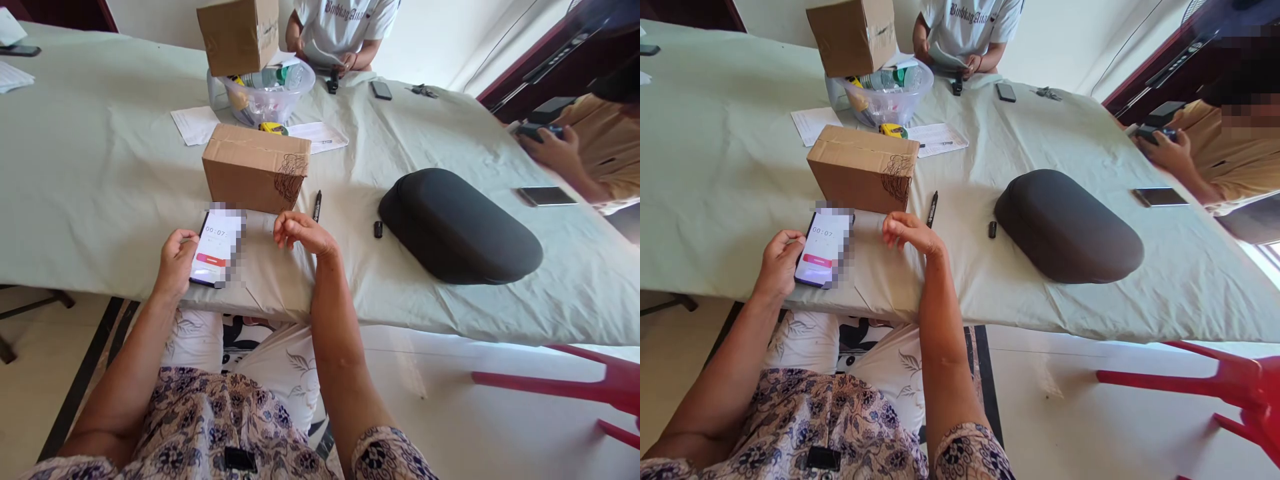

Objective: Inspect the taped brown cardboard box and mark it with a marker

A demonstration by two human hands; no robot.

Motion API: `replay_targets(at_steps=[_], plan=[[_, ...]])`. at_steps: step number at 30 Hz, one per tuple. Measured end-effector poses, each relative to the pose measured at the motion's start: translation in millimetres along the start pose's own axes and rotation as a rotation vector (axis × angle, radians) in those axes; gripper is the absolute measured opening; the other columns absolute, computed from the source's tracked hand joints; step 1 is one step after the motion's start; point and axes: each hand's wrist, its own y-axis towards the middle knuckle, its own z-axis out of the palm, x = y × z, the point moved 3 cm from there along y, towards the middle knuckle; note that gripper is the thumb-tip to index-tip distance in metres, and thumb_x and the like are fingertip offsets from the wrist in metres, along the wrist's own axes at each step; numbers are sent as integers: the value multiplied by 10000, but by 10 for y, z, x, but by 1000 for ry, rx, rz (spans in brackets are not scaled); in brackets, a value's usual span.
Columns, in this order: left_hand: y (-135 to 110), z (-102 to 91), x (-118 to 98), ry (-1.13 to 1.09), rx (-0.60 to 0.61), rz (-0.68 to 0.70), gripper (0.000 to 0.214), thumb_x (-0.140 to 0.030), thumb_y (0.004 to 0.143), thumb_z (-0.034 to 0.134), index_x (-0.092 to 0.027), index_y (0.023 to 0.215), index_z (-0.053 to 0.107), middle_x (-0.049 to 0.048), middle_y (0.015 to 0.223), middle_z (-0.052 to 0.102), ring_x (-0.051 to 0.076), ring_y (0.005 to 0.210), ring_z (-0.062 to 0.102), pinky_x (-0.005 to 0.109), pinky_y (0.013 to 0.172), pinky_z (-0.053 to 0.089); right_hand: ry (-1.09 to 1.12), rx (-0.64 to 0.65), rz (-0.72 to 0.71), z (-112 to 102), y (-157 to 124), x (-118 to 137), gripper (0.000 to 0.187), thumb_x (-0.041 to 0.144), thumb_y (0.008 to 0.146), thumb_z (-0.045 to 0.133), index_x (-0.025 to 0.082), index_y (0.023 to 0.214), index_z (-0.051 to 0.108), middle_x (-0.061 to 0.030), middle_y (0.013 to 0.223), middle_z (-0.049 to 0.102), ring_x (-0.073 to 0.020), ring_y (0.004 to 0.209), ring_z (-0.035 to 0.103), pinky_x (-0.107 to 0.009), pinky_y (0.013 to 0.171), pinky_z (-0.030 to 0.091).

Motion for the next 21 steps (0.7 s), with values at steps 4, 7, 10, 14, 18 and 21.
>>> replay_targets(at_steps=[4, 7, 10, 14, 18, 21], plan=[[-13, 388, -132, -195, 52, 174, 395, -502, 680, 784, -206, 822, 564, -81, 536, 475, 72, 420, 401, 183, 404, 331, -33, 270, 167, 99, -12, -27, 701, 607, 590, 905, 184, 1080, 635, -34, 898, 753, -127, 732, 726, -166, 502, 515], [15, 692, -266, -282, 72, 330, 445, -591, 762, 766, -206, 884, 578, -39, 647, 575, 90, 518, 511, 197, 474, 411, -55, 345, 252, 155, -25, -23, 721, 494, 609, 933, 196, 1175, 598, -53, 963, 776, -140, 770, 745, -164, 515, 534], [18, 956, -329, -346, 101, 421, 450, -627, 819, 729, -216, 927, 583, -20, 755, 623, 101, 625, 584, 212, 576, 477, -62, 331, 234, 165, -52, 23, 668, 424, 601, 947, 175, 1132, 627, -50, 927, 787, -149, 767, 740, -174, 509, 541], [-10, 1198, -269, -366, 126, 452, 445, -647, 859, 686, -222, 950, 588, -11, 819, 631, 102, 677, 600, 223, 629, 493, -92, 343, 143, 115, -109, 78, 416, 423, 673, 904, 129, 896, 713, -55, 788, 774, -151, 686, 713, -206, 501, 542], [-21, 1309, -181, -354, 156, 455, 431, -635, 874, 679, -220, 960, 600, -12, 808, 622, 98, 665, 581, 227, 629, 485, -127, 298, 132, 33, -153, 78, 356, 412, 716, 874, 120, 865, 736, -67, 763, 779, -156, 676, 722, -207, 496, 546], [-2, 1325, -159, -354, 166, 454, 413, -618, 884, 678, -220, 963, 603, -18, 780, 613, 91, 632, 558, 219, 596, 464, -123, 274, 151, 13, -168, 81, 329, 366, 734, 858, 115, 912, 741, -82, 833, 803, -145, 693, 734, -188, 500, 545]])
